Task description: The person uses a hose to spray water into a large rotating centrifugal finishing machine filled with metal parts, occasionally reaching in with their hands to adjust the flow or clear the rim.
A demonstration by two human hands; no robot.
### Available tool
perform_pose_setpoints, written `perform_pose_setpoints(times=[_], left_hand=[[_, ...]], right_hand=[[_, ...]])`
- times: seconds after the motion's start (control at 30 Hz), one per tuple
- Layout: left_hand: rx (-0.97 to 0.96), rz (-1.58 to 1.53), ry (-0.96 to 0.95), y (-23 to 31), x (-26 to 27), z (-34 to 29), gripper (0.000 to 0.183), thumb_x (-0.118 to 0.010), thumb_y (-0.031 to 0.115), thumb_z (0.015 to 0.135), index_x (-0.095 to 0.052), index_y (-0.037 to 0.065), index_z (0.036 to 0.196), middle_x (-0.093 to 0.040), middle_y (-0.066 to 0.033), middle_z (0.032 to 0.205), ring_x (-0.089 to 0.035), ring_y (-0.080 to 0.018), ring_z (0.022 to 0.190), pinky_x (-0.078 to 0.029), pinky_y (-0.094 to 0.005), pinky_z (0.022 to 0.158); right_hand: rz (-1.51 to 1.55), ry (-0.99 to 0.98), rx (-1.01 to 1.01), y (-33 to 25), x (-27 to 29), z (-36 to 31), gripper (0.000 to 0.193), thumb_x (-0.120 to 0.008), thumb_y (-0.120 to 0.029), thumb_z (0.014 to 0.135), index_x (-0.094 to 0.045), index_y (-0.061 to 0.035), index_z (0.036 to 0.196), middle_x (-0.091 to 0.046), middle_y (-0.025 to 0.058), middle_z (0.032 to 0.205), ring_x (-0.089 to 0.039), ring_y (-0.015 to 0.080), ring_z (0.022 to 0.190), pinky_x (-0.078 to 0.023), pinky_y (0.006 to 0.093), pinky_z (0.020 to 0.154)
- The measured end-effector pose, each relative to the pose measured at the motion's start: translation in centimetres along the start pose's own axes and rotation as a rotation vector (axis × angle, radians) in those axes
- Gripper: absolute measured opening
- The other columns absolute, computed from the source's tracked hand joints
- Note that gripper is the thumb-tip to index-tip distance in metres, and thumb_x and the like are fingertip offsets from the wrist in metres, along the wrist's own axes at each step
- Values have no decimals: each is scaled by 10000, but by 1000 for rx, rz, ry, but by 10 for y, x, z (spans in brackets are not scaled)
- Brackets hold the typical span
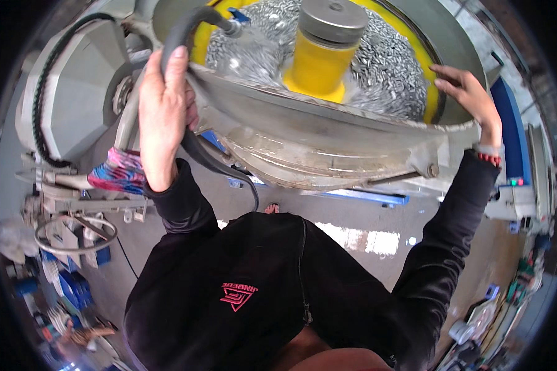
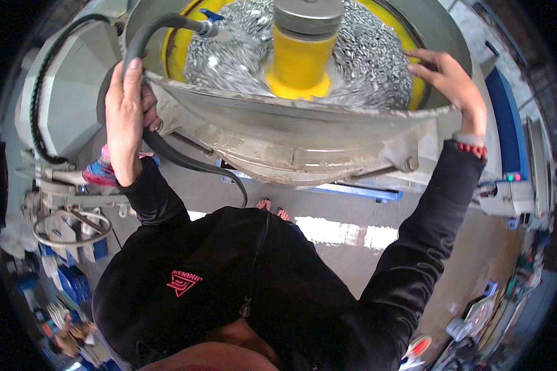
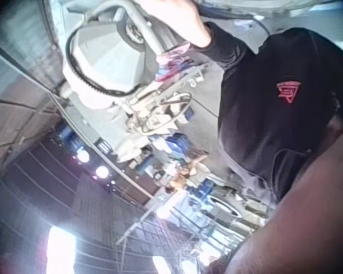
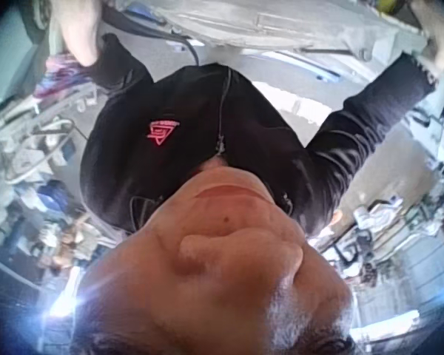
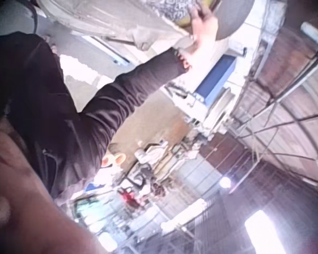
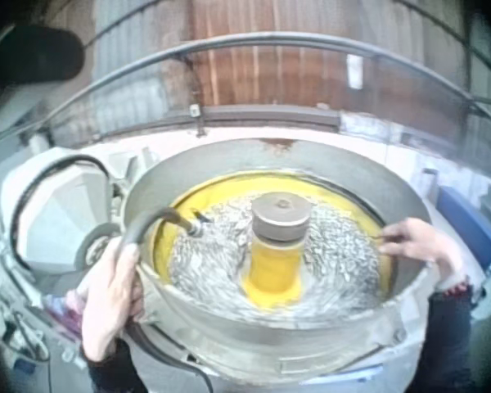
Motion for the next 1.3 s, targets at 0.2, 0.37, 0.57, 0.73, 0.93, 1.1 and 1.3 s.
perform_pose_setpoints(times=[0.2,0.37,0.57,0.73,0.93,1.1,1.3], left_hand=[[-15,97,41,5,13,-12,443,-484,385,973,-486,9,1209,-368,26,497,-370,-63,363,-298,-241,353],[-44,138,33,5,12,-8,467,-489,402,966,-489,12,1223,-386,19,482,-386,-71,360,-312,-249,365],[-47,174,40,9,12,-9,450,-484,390,969,-496,16,1218,-398,16,473,-396,-73,359,-318,-253,367],[-19,154,33,8,11,-10,435,-482,376,971,-496,19,1219,-398,15,476,-393,-71,358,-320,-251,368],[-30,150,30,8,11,-10,442,-486,383,970,-495,24,1227,-395,21,482,-388,-65,362,-321,-245,370],[-27,144,21,6,10,-10,438,-486,382,971,-496,29,1230,-397,22,486,-387,-63,364,-320,-243,368],[-9,161,17,9,12,-11,421,-485,366,972,-496,29,1225,-410,18,504,-392,-66,370,-327,-250,369]], right_hand=[[31,18,-38,-23,-3,-6,414,-616,-193,893,-551,1,1253,-656,132,1056,-582,149,987,-435,281,885],[104,57,-18,-18,-2,-10,399,-611,-185,898,-559,6,1245,-660,148,1061,-594,168,999,-432,289,901],[128,50,-11,-16,-3,-9,400,-617,-177,897,-556,1,1250,-661,134,1037,-594,148,966,-448,281,871],[127,50,-18,-16,-3,-9,399,-617,-167,896,-554,-2,1253,-665,127,1019,-597,138,944,-459,284,854],[95,66,3,-18,-1,-10,397,-615,-169,897,-555,-5,1254,-664,138,1024,-601,147,944,-458,286,858],[105,47,-26,-14,-3,-10,406,-616,-176,896,-551,-2,1257,-662,151,1039,-604,156,954,-455,288,865],[142,62,30,-13,-3,-9,404,-616,-175,895,-550,3,1252,-669,144,996,-602,158,925,-456,291,849]])
Point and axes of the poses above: each hand's wrist, its own z-axis towards the middle knuckle, its own x-axis out of the back of the hand, y = z × x, the point moved 10 cm from there along z, towards the middle knuckle
